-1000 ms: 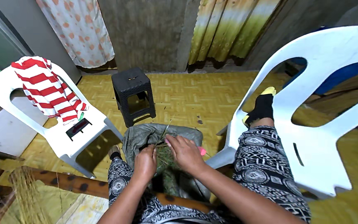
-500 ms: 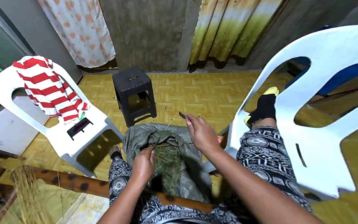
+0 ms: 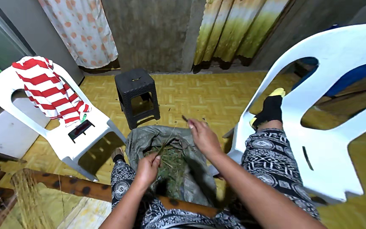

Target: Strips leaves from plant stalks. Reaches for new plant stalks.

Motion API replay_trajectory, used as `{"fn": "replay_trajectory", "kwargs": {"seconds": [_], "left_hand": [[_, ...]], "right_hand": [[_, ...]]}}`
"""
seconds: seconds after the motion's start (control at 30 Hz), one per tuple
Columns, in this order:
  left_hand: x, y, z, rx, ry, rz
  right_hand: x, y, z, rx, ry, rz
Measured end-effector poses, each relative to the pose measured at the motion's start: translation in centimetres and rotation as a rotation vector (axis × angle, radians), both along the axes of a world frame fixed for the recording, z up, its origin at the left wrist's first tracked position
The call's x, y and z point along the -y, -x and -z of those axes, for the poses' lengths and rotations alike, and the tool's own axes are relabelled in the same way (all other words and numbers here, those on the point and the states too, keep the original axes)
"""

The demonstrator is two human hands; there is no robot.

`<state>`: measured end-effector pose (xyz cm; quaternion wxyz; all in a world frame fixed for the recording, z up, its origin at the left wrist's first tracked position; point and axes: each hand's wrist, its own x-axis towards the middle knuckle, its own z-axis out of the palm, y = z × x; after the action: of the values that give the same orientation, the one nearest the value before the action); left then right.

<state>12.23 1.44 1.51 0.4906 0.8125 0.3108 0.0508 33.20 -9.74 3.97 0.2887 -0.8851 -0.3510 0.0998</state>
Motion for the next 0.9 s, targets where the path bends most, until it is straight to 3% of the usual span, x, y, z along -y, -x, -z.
{"fn": "replay_trajectory", "kwargs": {"seconds": [0.07, 0.23, 0.37, 0.5, 0.9], "left_hand": [[0.1, 0.0, -0.1, -0.012, -0.068, -0.01], [0.5, -0.5, 0.0, -0.094, -0.309, -0.011], [1.0, -0.6, 0.2, -0.109, -0.417, -0.012], [1.1, -0.5, 0.2, -0.087, -0.428, -0.016], [0.9, 0.3, 0.6, -0.101, -0.405, -0.013]], "right_hand": [[0.2, -0.6, -0.5, 0.003, -0.033, 0.032], [0.7, 3.2, -0.8, -0.019, 0.089, -0.223], [0.3, 4.9, -0.3, 0.031, 0.182, -0.269], [-0.1, 3.8, -0.2, 0.138, 0.172, -0.216], [0.0, 1.2, -0.5, 0.133, 0.052, -0.105]]}}
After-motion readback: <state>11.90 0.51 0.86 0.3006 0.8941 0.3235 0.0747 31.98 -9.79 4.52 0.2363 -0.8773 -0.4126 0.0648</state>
